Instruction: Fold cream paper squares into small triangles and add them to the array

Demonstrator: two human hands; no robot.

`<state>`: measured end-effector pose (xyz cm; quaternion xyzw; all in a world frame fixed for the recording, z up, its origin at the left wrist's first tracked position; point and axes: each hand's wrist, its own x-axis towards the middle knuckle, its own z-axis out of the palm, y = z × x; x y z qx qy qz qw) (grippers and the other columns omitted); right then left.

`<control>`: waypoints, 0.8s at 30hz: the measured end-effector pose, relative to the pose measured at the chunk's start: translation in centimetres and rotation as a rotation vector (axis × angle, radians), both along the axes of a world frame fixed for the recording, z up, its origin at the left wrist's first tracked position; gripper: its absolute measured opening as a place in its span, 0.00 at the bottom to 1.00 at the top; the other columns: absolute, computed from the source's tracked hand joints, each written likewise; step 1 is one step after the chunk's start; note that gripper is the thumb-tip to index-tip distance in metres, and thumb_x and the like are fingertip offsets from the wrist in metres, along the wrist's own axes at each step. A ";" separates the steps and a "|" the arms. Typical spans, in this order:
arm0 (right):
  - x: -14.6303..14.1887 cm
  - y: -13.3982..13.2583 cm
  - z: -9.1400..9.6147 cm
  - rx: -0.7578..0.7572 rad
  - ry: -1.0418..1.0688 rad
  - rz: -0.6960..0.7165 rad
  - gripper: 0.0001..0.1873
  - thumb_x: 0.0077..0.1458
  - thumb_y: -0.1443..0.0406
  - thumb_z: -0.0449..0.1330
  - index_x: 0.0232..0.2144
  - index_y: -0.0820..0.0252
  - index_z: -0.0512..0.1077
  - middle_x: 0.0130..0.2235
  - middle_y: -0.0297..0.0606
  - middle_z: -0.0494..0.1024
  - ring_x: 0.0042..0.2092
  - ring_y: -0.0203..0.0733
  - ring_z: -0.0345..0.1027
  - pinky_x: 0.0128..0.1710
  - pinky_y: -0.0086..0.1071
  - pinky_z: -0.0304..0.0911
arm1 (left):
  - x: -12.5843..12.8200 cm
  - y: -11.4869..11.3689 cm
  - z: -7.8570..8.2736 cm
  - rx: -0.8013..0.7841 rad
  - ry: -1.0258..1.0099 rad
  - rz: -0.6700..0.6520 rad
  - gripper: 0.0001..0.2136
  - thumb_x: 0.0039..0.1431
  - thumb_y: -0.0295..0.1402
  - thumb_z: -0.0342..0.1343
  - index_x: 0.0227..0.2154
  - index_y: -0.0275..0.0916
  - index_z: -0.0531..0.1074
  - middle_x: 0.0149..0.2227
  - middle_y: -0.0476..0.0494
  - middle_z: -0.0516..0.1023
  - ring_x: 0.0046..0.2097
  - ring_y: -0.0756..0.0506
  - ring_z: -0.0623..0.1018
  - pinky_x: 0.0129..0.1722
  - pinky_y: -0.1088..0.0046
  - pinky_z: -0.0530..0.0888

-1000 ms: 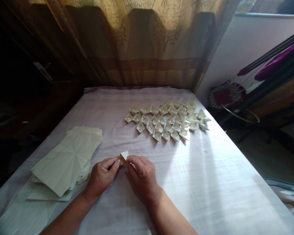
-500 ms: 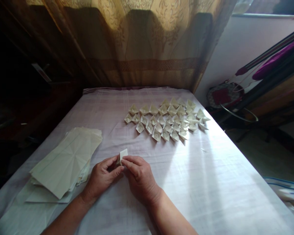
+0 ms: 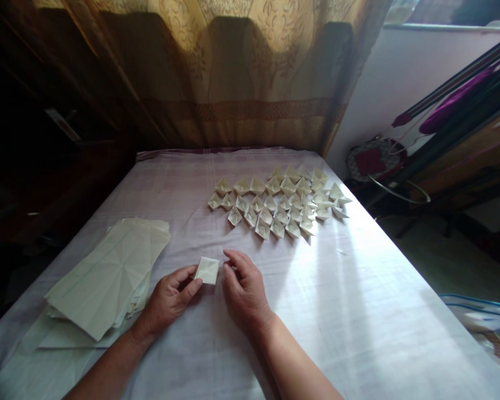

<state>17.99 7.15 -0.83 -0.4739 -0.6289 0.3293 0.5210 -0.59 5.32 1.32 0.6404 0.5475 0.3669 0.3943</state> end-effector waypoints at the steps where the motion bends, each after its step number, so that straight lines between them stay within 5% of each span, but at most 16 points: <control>1: 0.2 0.2 0.0 -0.075 0.024 0.019 0.15 0.58 0.64 0.58 0.47 0.57 0.76 0.45 0.44 0.80 0.43 0.42 0.75 0.43 0.35 0.72 | -0.1 0.0 0.1 -0.017 -0.019 -0.035 0.17 0.59 0.40 0.54 0.46 0.37 0.79 0.40 0.43 0.83 0.37 0.45 0.80 0.39 0.73 0.76; 9: 1.0 0.7 1.6 -0.449 0.189 0.251 0.12 0.53 0.57 0.62 0.31 0.60 0.79 0.26 0.34 0.78 0.29 0.37 0.70 0.28 0.28 0.65 | -0.5 0.1 0.3 -0.050 -0.038 -0.115 0.18 0.62 0.41 0.52 0.49 0.38 0.77 0.44 0.41 0.83 0.41 0.44 0.80 0.42 0.73 0.75; 17: 0.3 0.4 1.1 -0.402 0.096 0.100 0.13 0.52 0.56 0.61 0.26 0.60 0.76 0.24 0.34 0.76 0.26 0.37 0.67 0.25 0.27 0.61 | 0.1 -0.2 0.5 -0.110 -0.084 -0.067 0.25 0.52 0.46 0.62 0.50 0.37 0.76 0.35 0.44 0.81 0.30 0.48 0.75 0.32 0.75 0.72; 24: -0.7 -0.4 0.8 -0.296 -0.009 -0.014 0.12 0.55 0.58 0.59 0.26 0.58 0.76 0.25 0.34 0.78 0.27 0.38 0.69 0.29 0.29 0.65 | 0.7 -0.4 0.0 -0.072 -0.031 0.027 0.20 0.54 0.43 0.61 0.45 0.36 0.78 0.31 0.46 0.79 0.29 0.49 0.74 0.30 0.77 0.71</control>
